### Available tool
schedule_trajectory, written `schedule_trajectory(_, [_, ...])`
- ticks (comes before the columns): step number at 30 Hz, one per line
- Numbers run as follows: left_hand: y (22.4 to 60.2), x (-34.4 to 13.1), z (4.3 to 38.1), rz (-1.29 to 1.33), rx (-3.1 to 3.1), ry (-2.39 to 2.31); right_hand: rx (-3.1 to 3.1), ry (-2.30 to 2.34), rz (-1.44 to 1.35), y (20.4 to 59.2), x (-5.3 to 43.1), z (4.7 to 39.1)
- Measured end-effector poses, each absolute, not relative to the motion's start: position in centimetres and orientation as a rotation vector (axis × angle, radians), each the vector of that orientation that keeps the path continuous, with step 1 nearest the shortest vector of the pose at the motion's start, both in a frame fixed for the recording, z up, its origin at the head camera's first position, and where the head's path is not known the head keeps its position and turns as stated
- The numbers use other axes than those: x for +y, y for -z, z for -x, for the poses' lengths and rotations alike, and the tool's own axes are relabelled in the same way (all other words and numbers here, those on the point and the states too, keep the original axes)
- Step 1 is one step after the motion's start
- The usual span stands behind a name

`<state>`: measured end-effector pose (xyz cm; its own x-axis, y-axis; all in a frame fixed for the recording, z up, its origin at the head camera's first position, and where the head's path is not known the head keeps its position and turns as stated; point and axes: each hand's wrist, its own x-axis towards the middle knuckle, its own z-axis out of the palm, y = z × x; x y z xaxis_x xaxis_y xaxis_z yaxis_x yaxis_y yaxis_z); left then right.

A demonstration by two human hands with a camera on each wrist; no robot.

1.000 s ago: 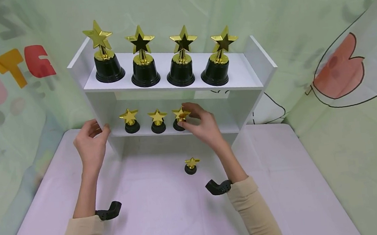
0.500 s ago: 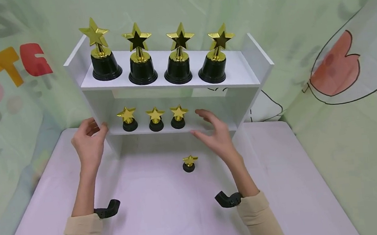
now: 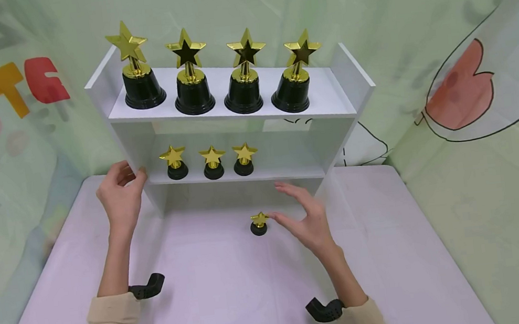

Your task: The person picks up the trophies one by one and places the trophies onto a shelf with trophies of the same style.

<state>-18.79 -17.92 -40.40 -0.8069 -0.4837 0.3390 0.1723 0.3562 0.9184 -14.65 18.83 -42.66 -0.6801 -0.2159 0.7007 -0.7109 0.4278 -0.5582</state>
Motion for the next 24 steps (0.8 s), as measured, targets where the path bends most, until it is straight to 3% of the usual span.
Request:
schedule_trajectory(14, [40.2, -18.0, 19.1, -0.264, -2.048, 1.478, -2.481, -1.297, -0.681, 50.0, 18.3, 15.5])
schedule_trajectory(24, [40.3, -17.7, 18.8, -0.278, -2.029, 1.500, -2.444, -1.421, -0.666, 52.2, 17.2, 16.1])
